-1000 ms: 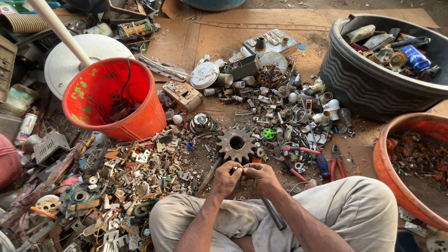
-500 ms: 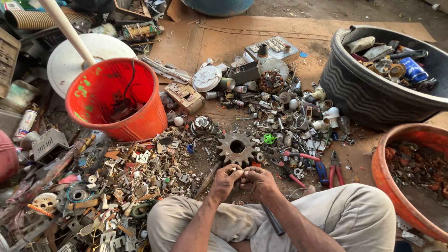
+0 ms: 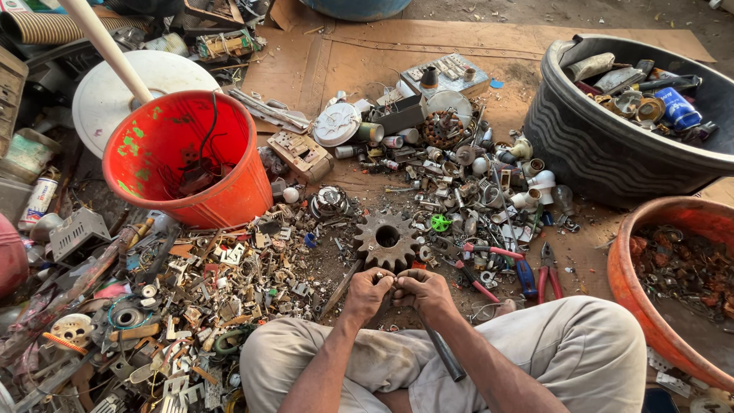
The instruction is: The person sits on the ground and uses a hammer and pliers to dismantle a metal gear-like object. They repeatedly strike the object to break it apart and use pliers to pull out small metal pieces, which are then placed into a red bucket.
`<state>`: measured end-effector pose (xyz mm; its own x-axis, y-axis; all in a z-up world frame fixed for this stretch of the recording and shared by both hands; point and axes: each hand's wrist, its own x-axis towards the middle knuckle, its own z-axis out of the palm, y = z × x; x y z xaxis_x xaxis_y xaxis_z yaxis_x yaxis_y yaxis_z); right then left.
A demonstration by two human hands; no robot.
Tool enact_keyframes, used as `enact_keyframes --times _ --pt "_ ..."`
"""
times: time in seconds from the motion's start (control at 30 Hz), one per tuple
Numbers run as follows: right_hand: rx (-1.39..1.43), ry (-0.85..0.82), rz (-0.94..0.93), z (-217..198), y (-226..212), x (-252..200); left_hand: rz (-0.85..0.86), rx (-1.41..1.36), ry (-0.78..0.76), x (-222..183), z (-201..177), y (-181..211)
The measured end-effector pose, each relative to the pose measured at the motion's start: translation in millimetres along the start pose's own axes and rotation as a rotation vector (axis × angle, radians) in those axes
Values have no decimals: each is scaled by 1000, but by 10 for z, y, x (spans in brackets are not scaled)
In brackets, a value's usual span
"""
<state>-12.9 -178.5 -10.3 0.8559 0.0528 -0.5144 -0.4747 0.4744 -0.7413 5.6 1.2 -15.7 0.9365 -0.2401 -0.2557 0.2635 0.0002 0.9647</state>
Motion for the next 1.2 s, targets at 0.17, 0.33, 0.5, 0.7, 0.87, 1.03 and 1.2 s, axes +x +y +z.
enact_keyframes --times 0.17,0.33,0.5,0.7,0.87,1.03,1.2 --pt "108 -63 -31 -46 73 35 -113 -265 -3 56 -13 -88" --pt "100 -70 -44 -54 39 97 -137 -340 -2 119 -29 -180" --pt "18 -41 -40 -21 50 43 -111 -276 -30 74 4 -127" --pt "-17 -63 -53 26 61 41 -103 -199 27 33 18 -17" --pt "-58 -108 -93 -32 122 80 -105 -212 29 4 -1 14" --pt "2 -116 -52 -64 153 121 -99 -171 8 -17 -23 71" --pt "-112 -61 -28 -90 121 121 -119 -187 0 -2 3 80"
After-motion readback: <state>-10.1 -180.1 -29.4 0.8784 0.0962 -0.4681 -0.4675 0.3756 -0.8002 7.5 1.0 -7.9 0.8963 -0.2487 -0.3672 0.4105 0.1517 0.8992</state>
